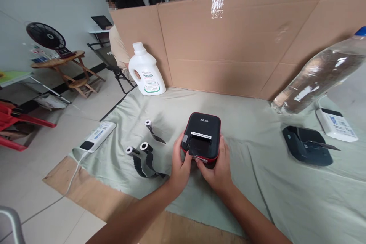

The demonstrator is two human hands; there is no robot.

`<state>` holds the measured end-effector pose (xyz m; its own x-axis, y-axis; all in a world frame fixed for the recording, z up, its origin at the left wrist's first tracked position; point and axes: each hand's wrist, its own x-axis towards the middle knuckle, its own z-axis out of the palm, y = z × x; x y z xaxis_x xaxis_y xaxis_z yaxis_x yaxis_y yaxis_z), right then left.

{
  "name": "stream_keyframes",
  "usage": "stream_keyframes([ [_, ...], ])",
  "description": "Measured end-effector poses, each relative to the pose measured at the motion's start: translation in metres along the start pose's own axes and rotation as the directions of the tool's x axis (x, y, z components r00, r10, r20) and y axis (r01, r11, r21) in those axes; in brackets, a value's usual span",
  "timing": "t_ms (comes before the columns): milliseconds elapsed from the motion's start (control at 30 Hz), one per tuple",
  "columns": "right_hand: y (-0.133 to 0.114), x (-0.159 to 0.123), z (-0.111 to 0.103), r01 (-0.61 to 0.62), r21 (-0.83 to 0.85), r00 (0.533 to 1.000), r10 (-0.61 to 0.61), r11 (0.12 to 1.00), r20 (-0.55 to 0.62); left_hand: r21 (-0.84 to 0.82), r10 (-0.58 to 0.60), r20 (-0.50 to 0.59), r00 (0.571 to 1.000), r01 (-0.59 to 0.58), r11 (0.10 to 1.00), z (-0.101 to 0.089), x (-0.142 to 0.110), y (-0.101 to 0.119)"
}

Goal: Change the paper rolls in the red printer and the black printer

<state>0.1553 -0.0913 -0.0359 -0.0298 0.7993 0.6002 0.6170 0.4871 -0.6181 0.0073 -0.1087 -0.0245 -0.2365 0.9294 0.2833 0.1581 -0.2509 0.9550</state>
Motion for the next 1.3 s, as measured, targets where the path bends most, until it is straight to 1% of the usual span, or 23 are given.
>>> stream_keyframes([
  [67,-0.002,0.001,-0.003,0.001,0.003,1.000,-0.001,1.000,-0.008,0.051,0.033,0.002,0.999,-0.033,0.998,-0.001,-0.003,0.001],
  [133,-0.005,0.003,-0.006,0.014,-0.006,1.000,-0.014,1.000,-0.019,0.140,0.103,-0.006,0.995,-0.101,0.985,-0.003,-0.003,-0.001],
  [233,-0.007,0.007,-0.009,0.077,-0.040,0.996,-0.079,0.996,-0.045,0.269,0.212,0.013,0.977,-0.207,0.941,-0.007,0.000,-0.005],
  [300,-0.007,0.009,-0.010,0.114,-0.055,0.992,-0.117,0.992,-0.053,0.307,0.245,0.034,0.969,-0.244,0.920,-0.010,0.004,-0.008],
  [367,-0.006,0.011,-0.011,0.135,-0.070,0.989,-0.139,0.988,-0.053,0.290,0.258,0.034,0.965,-0.257,0.922,-0.012,0.008,-0.009],
  [500,-0.002,0.014,-0.011,0.161,-0.105,0.985,-0.166,0.981,-0.044,0.202,0.216,0.003,0.976,-0.212,0.956,-0.014,0.018,-0.009],
  [633,-0.001,0.016,-0.010,0.164,-0.112,0.984,-0.171,0.980,-0.057,0.197,0.187,0.024,0.982,-0.188,0.962,-0.014,0.024,-0.008],
  [733,-0.002,0.016,-0.009,0.154,-0.095,0.985,-0.161,0.983,-0.065,0.198,0.205,0.032,0.978,-0.207,0.958,-0.014,0.023,-0.009],
  [833,-0.003,0.015,-0.008,0.159,-0.096,0.983,-0.166,0.983,-0.072,0.170,0.263,0.020,0.965,-0.263,0.950,-0.014,0.020,-0.010],
  [933,-0.003,0.015,-0.009,0.208,-0.124,0.970,-0.221,0.970,-0.105,0.159,0.325,0.023,0.946,-0.324,0.933,-0.013,0.018,-0.010],
  [1033,-0.003,0.015,-0.012,0.247,-0.139,0.957,-0.264,0.959,-0.123,0.168,0.336,0.016,0.942,-0.334,0.928,-0.012,0.019,-0.010],
  [1200,-0.002,0.014,-0.022,0.262,-0.101,0.953,-0.274,0.960,-0.128,0.186,0.357,0.021,0.934,-0.355,0.916,-0.012,0.021,-0.009],
  [1300,-0.001,0.024,-0.034,0.238,-0.013,0.968,-0.238,0.971,-0.077,0.186,0.356,0.022,0.934,-0.354,0.917,-0.012,0.021,-0.009],
])
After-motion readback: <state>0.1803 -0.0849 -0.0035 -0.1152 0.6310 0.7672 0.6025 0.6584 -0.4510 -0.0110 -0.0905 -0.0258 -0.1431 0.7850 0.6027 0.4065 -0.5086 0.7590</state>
